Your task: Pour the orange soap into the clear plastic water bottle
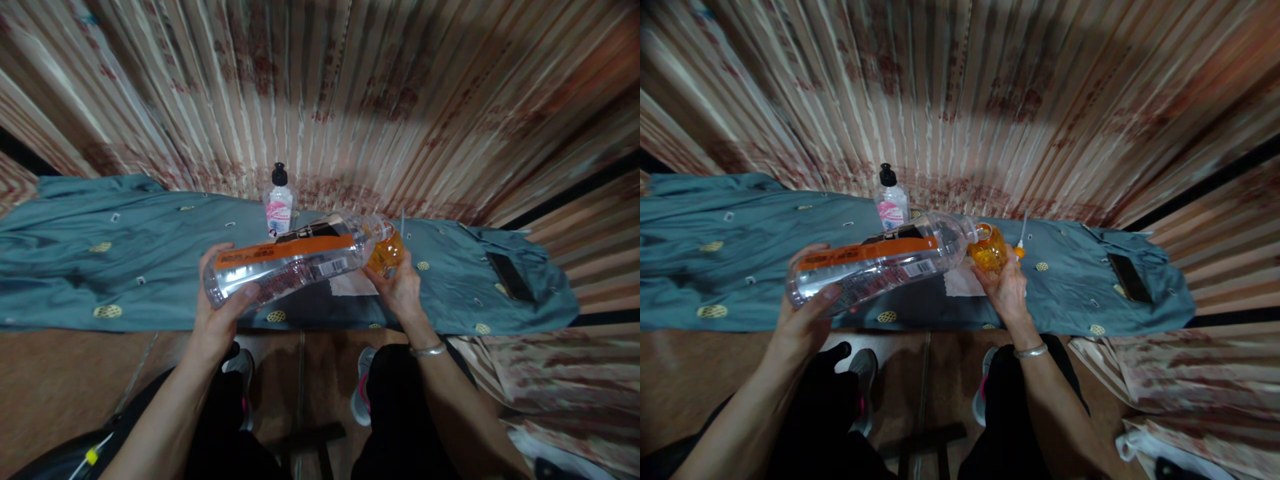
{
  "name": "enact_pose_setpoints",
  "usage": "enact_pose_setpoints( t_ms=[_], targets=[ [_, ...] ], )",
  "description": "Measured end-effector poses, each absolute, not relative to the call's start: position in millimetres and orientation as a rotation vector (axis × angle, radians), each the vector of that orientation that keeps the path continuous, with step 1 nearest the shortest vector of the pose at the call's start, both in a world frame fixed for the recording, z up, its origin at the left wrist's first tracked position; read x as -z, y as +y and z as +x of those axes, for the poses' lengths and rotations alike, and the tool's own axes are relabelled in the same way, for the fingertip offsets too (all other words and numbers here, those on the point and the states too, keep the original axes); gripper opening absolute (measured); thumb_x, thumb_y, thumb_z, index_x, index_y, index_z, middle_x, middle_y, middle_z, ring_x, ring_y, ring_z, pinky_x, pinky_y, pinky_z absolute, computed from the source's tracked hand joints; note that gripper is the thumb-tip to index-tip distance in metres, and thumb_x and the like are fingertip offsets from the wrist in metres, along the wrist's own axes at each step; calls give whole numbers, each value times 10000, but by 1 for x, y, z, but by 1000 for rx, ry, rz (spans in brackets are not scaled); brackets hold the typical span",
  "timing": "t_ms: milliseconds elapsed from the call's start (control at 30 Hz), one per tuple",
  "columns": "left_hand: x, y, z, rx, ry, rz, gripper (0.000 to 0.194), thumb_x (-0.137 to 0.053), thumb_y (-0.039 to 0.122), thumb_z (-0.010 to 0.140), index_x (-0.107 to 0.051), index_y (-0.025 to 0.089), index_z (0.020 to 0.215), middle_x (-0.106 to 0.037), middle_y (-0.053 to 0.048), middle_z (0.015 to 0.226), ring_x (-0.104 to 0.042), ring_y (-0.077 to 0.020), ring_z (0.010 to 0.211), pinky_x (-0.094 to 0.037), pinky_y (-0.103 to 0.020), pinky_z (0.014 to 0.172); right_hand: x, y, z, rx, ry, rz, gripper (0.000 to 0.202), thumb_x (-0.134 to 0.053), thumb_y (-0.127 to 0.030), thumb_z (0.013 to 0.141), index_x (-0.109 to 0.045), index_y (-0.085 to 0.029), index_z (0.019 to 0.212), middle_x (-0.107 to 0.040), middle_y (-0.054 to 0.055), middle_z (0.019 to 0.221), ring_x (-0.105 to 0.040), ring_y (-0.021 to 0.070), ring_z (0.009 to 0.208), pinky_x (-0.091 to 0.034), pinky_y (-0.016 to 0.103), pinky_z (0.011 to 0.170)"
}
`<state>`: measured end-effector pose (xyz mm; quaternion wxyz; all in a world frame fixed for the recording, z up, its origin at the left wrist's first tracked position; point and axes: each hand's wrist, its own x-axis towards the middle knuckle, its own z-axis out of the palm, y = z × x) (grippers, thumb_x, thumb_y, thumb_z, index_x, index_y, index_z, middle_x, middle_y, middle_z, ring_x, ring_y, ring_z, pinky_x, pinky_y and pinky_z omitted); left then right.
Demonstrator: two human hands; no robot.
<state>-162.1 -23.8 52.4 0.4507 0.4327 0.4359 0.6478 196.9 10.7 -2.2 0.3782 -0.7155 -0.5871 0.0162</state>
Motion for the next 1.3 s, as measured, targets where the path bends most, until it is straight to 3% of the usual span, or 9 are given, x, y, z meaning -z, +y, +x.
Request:
enact_pose_setpoints(
  t_ms=[167,433,567,733,900,1133,1300],
  targets=[
    [-49,-24,-163,-1584,1028,1112,837,-1081,581,737,-651,311,1402,-829,-44,1132,-765,-235,794,-652,-316,600,3,11,197,-44,-1493,-1817,992,-827,-877,895,-568,-174,1545,-861,262,1312,-873,470,1154,-711,617,999],
    [-48,-25,-165,-1582,1022,1143,786,-1058,571,792,-663,314,1421,-824,-60,1194,-785,-253,855,-668,-325,624,2,10,196,-26,-1500,-1835,983,-826,-843,908,-565,-154,1559,-869,262,1285,-881,475,1153,-716,629,1000],
    [-49,-25,-162,-1619,1030,1108,829,-1092,573,727,-669,305,1388,-835,-60,1176,-810,-270,923,-689,-330,677,4,11,198,-13,-1515,-1829,1009,-836,-867,901,-559,-155,1560,-863,271,1287,-877,478,1143,-714,630,988],
    [-50,-25,-159,-1613,1026,1108,811,-1079,580,741,-672,318,1393,-829,-48,1139,-774,-241,818,-640,-302,582,4,11,198,-13,-1516,-1813,999,-822,-882,904,-572,-159,1547,-867,276,1287,-877,480,1143,-711,632,984],
    [-49,-24,-159,-1648,1046,1086,857,-1099,606,687,-679,297,1367,-845,-51,1117,-798,-259,876,-687,-339,682,1,10,195,-25,-1497,-1842,989,-834,-841,903,-580,-133,1545,-873,282,1278,-877,481,1153,-711,627,998],
    [-48,-25,-160,-1621,1070,1066,909,-1100,619,678,-664,286,1403,-843,-55,1146,-776,-252,869,-586,-280,592,0,10,195,-42,-1502,-1830,1014,-842,-856,889,-581,-122,1539,-875,291,1275,-880,489,1151,-712,639,1002],
    [-49,-24,-160,-1621,1078,1060,928,-1113,620,653,-664,284,1392,-855,-58,1160,-818,-295,992,-681,-380,821,1,11,197,-43,-1504,-1823,1032,-830,-881,883,-578,-134,1548,-875,285,1280,-879,482,1156,-713,624,1001]
  ],
)
